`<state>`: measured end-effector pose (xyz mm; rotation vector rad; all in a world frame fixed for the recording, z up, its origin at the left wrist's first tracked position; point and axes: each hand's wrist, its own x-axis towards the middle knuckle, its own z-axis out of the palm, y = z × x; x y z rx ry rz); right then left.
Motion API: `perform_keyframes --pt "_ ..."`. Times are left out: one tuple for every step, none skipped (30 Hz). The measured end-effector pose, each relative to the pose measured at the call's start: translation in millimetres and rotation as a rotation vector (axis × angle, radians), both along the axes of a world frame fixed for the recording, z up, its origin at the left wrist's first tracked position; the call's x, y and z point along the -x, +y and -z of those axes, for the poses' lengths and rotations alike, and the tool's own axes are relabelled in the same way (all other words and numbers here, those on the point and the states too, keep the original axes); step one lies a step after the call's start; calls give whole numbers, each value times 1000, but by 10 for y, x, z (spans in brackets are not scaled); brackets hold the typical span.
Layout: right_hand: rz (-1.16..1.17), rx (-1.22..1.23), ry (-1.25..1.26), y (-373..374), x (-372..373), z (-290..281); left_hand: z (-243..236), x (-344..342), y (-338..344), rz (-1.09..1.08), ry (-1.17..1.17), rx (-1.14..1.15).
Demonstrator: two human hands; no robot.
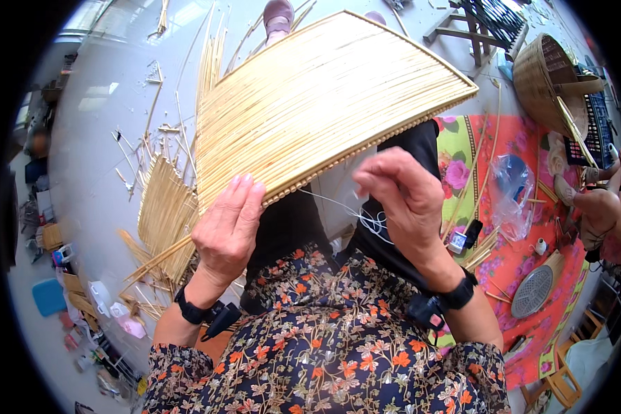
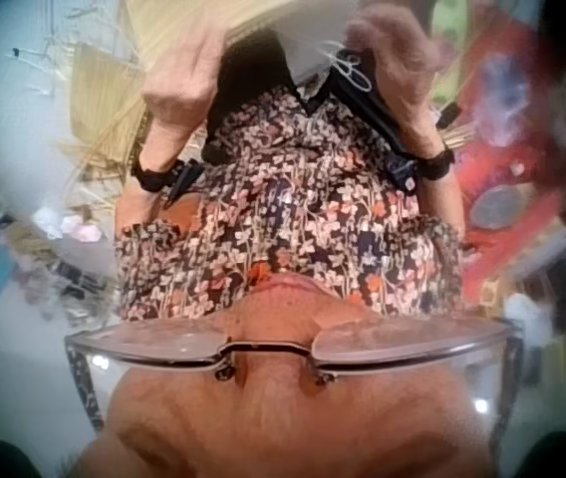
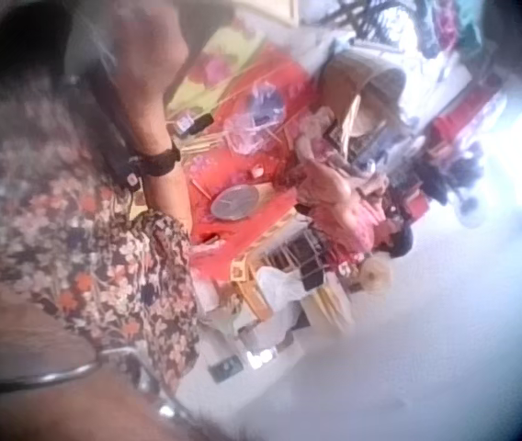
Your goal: The person weaves a bamboo basket by hand, threading a thin string through the vertical bamboo strips to secure the structure. They repeatedly pull the string tight and adjust the alignment of the bamboo slats while working on the basket's edge.
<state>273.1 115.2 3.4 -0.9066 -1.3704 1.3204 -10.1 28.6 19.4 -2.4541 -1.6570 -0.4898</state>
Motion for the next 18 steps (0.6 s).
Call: perform_keyframes --pt "-29 144 103 -52 -40 -61 -99 28 23 0 -6 12" --pt "-71 153 46 -92 -55 -105 -218 54 33 2 -12 26" --pt "-126 216 -97 -118 -76 -167 -343 80 48 0 -12 38" --pt "-163 118 -215 -123 -43 -189 -455 99 67 -6 -25 43" --pt "-186 6 -258 -118 -19 -226 -572 112 81 -12 -50 41" --pt "-205 -15 -259 -95 21 -254 -678 131 101 -24 -69 44" --pt "-216 -64 -255 -61 54 -281 -767 141 116 -45 -85 56" --pt "-230 -88 -258 -20 91 -317 -843 148 132 -58 -105 51" --pt "-238 -109 -259 23 132 -342 -905 154 142 -82 -129 60" --pt "-257 -48 -212 63 180 -389 -969 154 148 -118 -149 82" --pt "-260 -65 -154 101 230 -412 -993 147 151 -156 -168 97" --pt "-268 -64 -101 140 278 -462 -1028 155 168 -162 -183 76" --pt "-276 -61 -49 178 344 -489 -1052 169 183 -180 -217 76" --pt "-330 54 -33 197 365 -546 -1075 181 195 -199 -258 81" --pt "-325 55 19 234 451 -567 -1102 206 215 -216 -306 83" --pt "-310 35 81 267 541 -590 -1129 230 232 -232 -341 78" --pt "-298 30 143 296 620 -610 -1154 255 247 -256 -379 84" --pt "-285 4 146 334 684 -627 -1183 286 268 -285 -421 92"
